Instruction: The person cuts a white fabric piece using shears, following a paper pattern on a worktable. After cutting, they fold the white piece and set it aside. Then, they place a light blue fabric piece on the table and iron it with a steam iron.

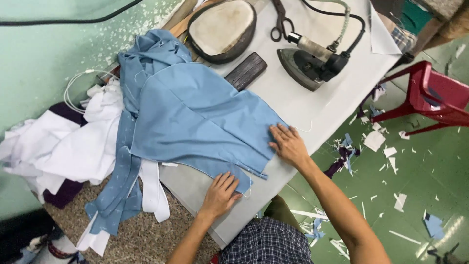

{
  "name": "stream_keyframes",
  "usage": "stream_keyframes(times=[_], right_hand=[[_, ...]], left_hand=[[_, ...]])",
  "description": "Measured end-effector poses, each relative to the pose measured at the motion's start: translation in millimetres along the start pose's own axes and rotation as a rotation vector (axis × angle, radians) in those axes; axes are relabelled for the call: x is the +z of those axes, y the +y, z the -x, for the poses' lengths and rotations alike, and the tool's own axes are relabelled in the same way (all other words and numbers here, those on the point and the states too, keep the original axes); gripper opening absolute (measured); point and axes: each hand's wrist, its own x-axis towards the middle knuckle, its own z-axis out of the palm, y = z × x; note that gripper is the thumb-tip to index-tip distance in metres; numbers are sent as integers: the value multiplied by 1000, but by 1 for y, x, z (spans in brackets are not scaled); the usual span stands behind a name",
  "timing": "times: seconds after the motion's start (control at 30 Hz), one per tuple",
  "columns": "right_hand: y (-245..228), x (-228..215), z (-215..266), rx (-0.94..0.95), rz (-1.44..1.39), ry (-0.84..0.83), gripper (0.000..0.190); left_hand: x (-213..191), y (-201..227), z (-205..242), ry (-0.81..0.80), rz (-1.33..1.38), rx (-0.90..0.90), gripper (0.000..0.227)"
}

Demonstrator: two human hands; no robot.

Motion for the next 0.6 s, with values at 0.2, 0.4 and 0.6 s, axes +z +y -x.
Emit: stream_keyframes(times=[0.2, 0.4, 0.6], right_hand=[[35, -15, -11, -80, 25, -3, 57], [160, -16, -16, -150, 139, 47, 44], [210, -101, -118, -98, 334, 162, 70]], left_hand=[[4, 22, -26, 166, -62, -120, 43], [11, 24, -38, -3, -65, -250, 62], [31, 31, -82, 95, -174, -268, 70]])
